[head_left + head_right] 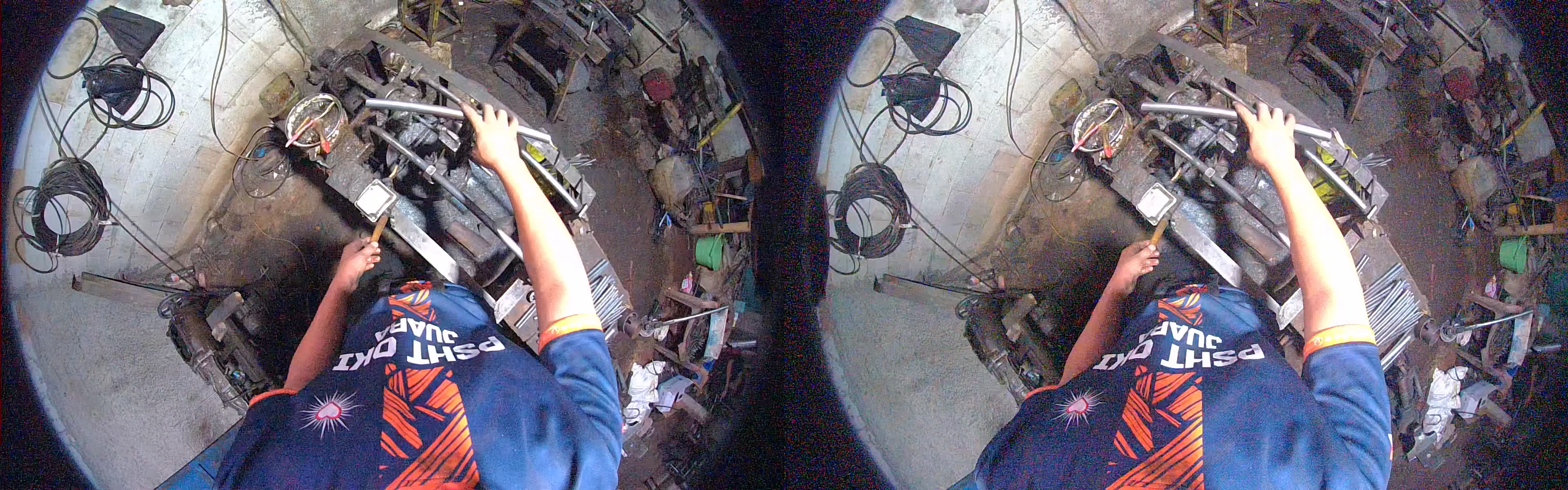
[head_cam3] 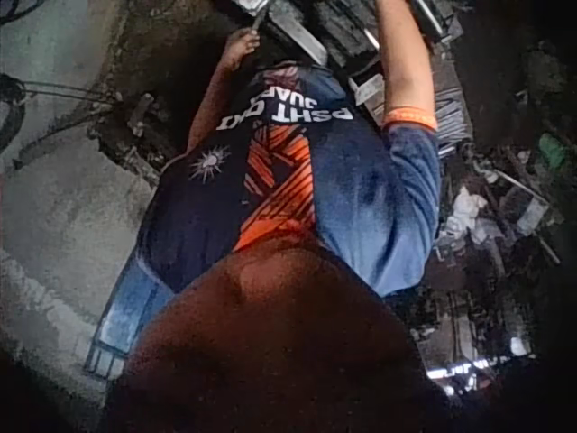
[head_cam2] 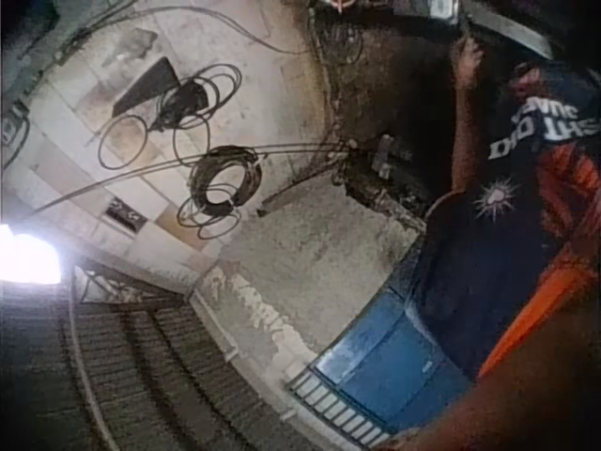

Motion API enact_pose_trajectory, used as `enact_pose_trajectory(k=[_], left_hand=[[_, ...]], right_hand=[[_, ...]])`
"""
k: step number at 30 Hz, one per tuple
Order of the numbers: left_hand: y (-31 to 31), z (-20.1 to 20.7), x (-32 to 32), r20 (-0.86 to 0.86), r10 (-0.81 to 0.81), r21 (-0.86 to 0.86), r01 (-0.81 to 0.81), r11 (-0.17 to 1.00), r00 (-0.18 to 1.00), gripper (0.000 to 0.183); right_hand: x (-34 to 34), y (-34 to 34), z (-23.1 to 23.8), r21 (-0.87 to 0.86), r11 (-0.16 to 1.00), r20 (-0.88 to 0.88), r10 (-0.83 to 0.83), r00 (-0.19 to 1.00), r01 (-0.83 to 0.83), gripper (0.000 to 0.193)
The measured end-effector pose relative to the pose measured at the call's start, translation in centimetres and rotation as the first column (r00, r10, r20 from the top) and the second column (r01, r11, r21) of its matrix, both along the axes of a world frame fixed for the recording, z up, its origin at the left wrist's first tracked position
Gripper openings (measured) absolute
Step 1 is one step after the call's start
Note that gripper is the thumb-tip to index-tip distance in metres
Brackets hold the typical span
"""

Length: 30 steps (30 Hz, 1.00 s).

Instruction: The person removes a bent metal pipe from a bending machine, applies lubricant from a bowl onto the machine rod using a brush, and places another metal pipe into the machine to bend it.

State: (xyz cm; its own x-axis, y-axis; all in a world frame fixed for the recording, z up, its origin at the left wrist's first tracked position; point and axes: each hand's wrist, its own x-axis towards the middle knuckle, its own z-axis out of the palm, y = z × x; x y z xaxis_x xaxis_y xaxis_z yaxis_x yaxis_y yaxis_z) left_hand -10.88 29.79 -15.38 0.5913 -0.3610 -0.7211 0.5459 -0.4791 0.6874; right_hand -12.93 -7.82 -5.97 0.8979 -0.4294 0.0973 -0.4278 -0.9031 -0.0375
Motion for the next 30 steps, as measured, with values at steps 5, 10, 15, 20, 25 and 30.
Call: enact_pose_trajectory(k=[5, 10, 15, 20, 25, 30], left_hand=[[0.06, 0.01, 0.02, 0.000, -0.025, 0.002, 0.025, 1.000, 1.000, 0.045], [-0.04, 0.07, 0.13, -0.004, -0.017, 0.008, 0.017, 1.000, 1.000, 0.045], [0.04, -0.26, 0.12, -0.009, 0.001, 0.017, -0.001, 1.000, 1.000, 0.043], [0.16, -0.26, 0.03, -0.008, 0.004, -0.009, -0.004, 1.000, 1.000, 0.044], [0.09, 0.02, -0.05, -0.003, 0.006, 0.002, -0.006, 1.000, 1.000, 0.045], [0.12, -0.44, -0.01, -0.006, 0.020, 0.002, -0.020, 1.000, 1.000, 0.041]], right_hand=[[-0.12, 0.13, -0.20, 0.006, 1.000, 0.013, -0.001, 1.000, 0.001, 0.081], [-0.30, 0.11, -0.38, 0.018, 1.000, -0.011, -0.019, 1.000, 0.019, 0.085], [-0.36, -0.02, -0.52, 0.003, 1.000, 0.007, -0.009, 1.000, 0.009, 0.084], [-0.28, -0.22, -0.52, 0.003, 1.000, 0.028, 0.006, 1.000, -0.006, 0.083], [0.03, -0.07, -0.28, -0.016, 1.000, 0.012, 0.009, 1.000, -0.009, 0.080], [0.07, -0.06, -0.63, -0.014, 1.000, 0.034, 0.011, 0.999, -0.010, 0.080]])
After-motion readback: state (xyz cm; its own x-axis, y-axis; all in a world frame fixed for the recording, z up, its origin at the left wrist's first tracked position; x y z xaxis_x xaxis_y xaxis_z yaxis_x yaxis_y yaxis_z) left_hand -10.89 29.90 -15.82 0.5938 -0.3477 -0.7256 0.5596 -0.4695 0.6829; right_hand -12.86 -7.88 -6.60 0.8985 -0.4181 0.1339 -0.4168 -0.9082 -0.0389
